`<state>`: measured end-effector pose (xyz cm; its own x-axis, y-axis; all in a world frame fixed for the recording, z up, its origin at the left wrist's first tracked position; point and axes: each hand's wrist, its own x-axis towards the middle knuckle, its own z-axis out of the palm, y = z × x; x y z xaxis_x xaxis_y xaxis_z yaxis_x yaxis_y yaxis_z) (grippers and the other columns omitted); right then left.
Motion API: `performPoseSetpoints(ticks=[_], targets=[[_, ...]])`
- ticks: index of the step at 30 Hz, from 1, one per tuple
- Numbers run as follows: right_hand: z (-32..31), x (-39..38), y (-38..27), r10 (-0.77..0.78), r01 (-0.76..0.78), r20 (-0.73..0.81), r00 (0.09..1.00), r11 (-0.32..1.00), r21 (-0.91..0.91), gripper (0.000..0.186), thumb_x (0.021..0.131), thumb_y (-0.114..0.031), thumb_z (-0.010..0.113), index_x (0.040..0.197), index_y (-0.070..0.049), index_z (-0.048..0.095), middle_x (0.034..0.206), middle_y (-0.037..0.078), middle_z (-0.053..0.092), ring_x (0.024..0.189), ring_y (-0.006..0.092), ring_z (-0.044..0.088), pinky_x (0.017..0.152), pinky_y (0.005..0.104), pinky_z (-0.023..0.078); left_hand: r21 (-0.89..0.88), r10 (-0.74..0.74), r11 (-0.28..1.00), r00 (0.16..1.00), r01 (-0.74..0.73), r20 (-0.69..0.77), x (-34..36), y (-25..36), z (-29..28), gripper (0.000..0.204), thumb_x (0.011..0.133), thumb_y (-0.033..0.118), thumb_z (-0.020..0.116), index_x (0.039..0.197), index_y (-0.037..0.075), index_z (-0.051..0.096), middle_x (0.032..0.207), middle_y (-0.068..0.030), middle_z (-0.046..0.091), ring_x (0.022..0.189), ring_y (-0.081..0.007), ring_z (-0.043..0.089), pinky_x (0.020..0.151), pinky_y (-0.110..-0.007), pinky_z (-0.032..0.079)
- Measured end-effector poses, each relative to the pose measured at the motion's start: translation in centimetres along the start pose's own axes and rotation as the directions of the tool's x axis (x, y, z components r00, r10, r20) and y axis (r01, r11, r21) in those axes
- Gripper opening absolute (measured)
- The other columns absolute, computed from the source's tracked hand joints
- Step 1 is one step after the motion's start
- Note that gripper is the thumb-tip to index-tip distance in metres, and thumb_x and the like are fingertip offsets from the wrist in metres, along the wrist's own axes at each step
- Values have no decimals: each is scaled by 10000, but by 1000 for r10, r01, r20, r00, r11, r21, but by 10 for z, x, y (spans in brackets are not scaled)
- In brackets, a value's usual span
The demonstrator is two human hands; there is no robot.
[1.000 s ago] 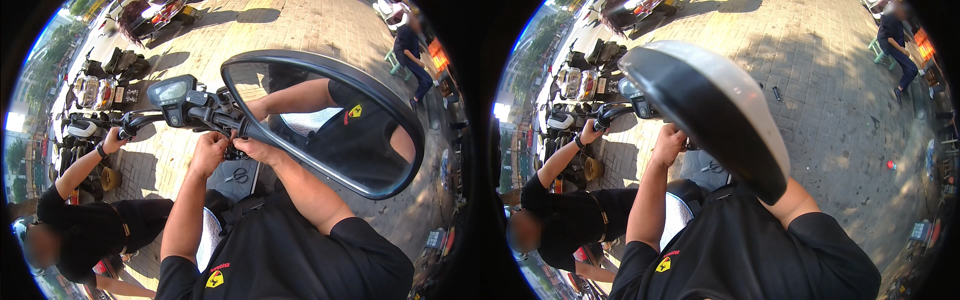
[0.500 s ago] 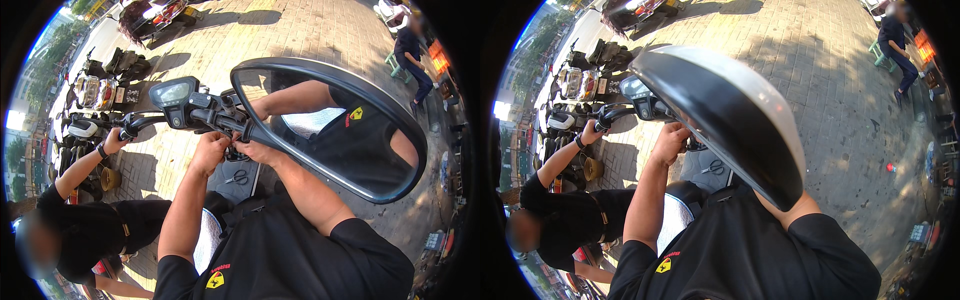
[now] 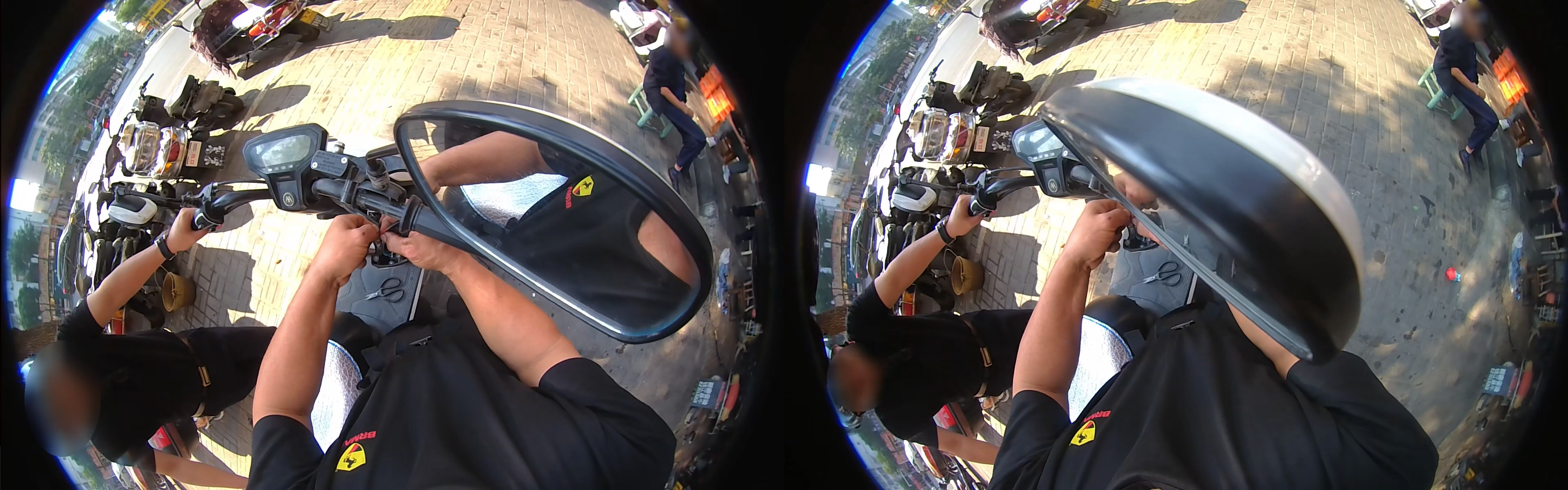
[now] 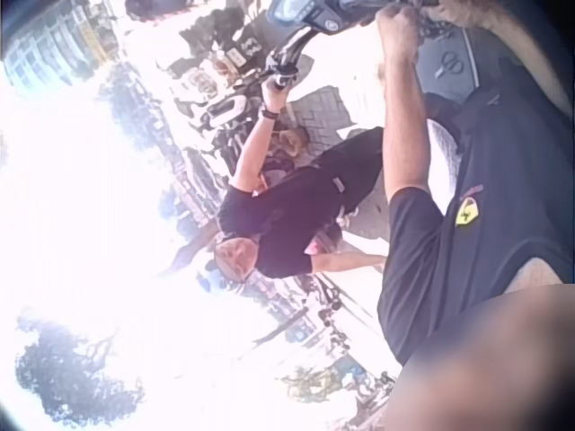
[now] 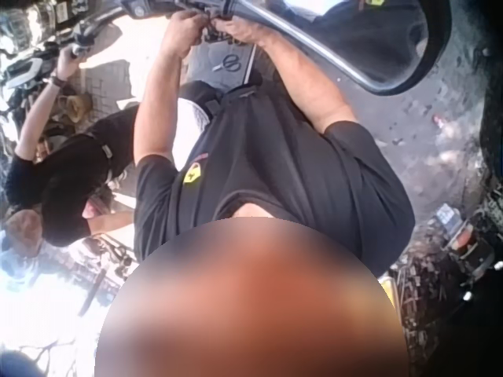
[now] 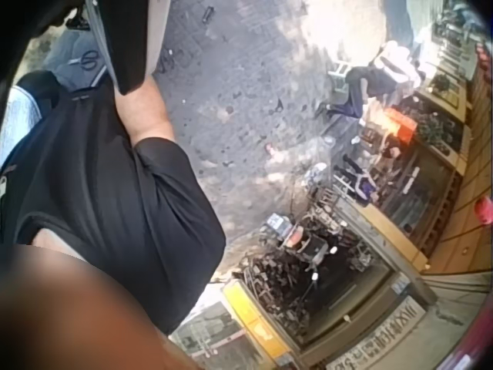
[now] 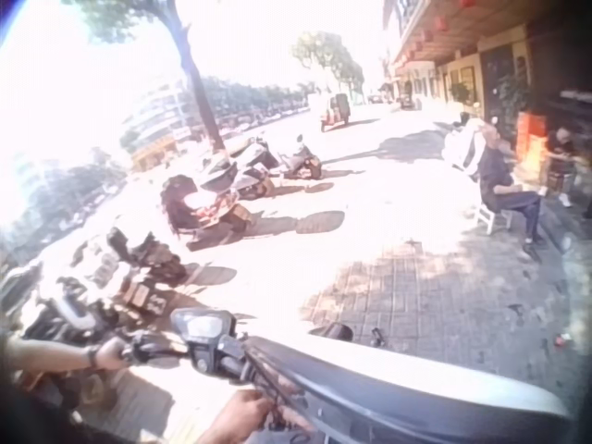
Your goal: The person works on the right handlebar area of a motorcycle, using a screwdriver and scissors to adjust and secure components near the throttle and brake assembly. The person repeatedly manipulates small parts and wires while another person stands nearby.
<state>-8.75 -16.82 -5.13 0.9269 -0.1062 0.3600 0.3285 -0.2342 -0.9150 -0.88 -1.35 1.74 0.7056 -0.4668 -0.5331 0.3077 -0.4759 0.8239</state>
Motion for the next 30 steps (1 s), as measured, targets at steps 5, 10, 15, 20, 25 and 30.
performPoseSetpoints(ticks=[5, 10, 15, 20, 25, 30], targets=[[0, 0, 0, -82, 81, -6, 997, 995, -53, 58, 839, -49, 688, 889, -22, 674, 793, 75, 664, 728, 165, 630, 697, 322, 520, 45, 4, 999, 1000, -4, 5, 2, 1, -1, 176, 850, 147, 626, 838, -20, 680, 634, -45, 572, 466, -112, 473, 409, -263, 348], [1, -1, -6, 4, -2, -64, 998, 999, 36, 79, 833, -63, 688, 900, -22, 679, 801, 90, 671, 723, 200, 643, 688, 339, 521, 67, 5, 998, 1000, -6, 19, 2, 3, -1, 186, 861, 158, 629, 837, -18, 681, 640, -39, 574, 473, -110, 476, 414, -261, 355], [-1, 1, -10, -53, 49, -58, 997, 997, -61, 77, 824, -50, 683, 896, -24, 678, 806, 107, 673, 733, 232, 651, 691, 352, 523, 80, -18, 997, 999, 15, 41, 2, 5, -3, 181, 866, 155, 631, 843, -18, 676, 648, -33, 572, 485, -106, 482, 422, -261, 363], [-3, 4, -8, -68, 64, -68, 995, 996, -59, 71, 824, -44, 671, 890, -20, 668, 808, 107, 670, 738, 254, 648, 690, 368, 521, 18, -12, 1000, 996, 11, 83, 3, 2, -5, 157, 876, 141, 620, 847, -6, 667, 666, -25, 574, 533, -97, 497, 459, -252, 391], [-3, 5, -8, -267, 248, -42, 963, 936, -249, 72, 831, -23, 647, 902, -17, 663, 802, 106, 663, 729, 245, 641, 682, 361, 517, 92, 105, 989, 987, -116, 125, 1, 0, -11, 113, 868, 100, 610, 876, -6, 647, 699, -21, 583, 571, -97, 518, 492, -252, 420], [-2, 2, -7, -53, 53, -40, 998, 999, -8, 76, 836, -9, 643, 911, -11, 660, 805, 109, 665, 730, 239, 639, 685, 358, 519, 257, 373, 881, 917, -398, 143, -2, -3, -14, 147, 768, -32, 626, 915, -37, 629, 745, -65, 607, 605, -114, 558, 546, -272, 480]])
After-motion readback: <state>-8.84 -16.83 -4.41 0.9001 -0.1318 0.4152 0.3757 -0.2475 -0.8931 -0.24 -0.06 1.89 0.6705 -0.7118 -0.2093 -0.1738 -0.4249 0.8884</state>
